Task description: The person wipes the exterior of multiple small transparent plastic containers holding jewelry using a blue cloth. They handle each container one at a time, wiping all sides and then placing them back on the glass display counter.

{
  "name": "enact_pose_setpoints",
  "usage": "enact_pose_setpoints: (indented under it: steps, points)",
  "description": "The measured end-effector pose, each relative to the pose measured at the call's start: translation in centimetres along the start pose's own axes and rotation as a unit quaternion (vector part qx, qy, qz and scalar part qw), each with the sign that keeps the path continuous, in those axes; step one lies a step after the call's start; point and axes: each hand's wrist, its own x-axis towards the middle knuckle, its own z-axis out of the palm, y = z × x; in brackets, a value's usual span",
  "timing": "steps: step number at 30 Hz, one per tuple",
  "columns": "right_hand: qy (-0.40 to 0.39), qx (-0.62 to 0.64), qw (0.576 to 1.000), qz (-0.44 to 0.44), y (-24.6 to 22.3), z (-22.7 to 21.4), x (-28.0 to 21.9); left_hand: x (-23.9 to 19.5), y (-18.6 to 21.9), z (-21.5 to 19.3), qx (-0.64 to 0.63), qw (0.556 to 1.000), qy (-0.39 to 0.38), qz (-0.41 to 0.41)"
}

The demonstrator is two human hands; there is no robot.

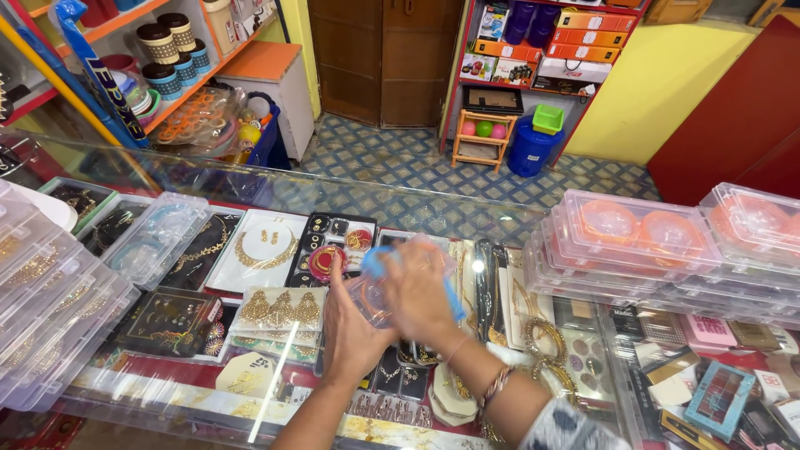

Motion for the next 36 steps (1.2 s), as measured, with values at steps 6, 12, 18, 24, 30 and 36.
enact_pose_setpoints:
  steps: [6, 12, 18, 24, 30, 36]
  points:
    - [-0.019, 0.063, 0.998, -0.021, -2.5, 0.0, -1.4, 0.0, -1.0, 0.4, 0.013, 0.997, 0.027, 0.065]
    - [0.014, -0.010, 0.995, 0.095, 3.1, -0.5, 3.2, -0.3, 0.9, -0.4, 0.000, 1.000, -0.011, -0.020]
    - [0.001, -0.034, 0.999, 0.029, 0.0, 1.2, 1.3, 0.0, 0.2, 0.0, 0.007, 1.000, -0.007, -0.014]
    - [-0.001, 0.032, 0.999, -0.010, -2.0, 1.8, 0.1, -0.2, -1.0, 0.2, 0.006, 0.998, 0.025, 0.061]
    - [0.020, 0.015, 0.988, 0.154, 4.5, -0.3, 3.8, -0.3, 0.7, -0.3, 0.019, 0.999, -0.009, -0.028]
    - [0.071, 0.140, 0.956, 0.249, 6.8, 1.5, 1.6, -0.3, 1.1, -0.4, 0.022, 1.000, 0.005, 0.005]
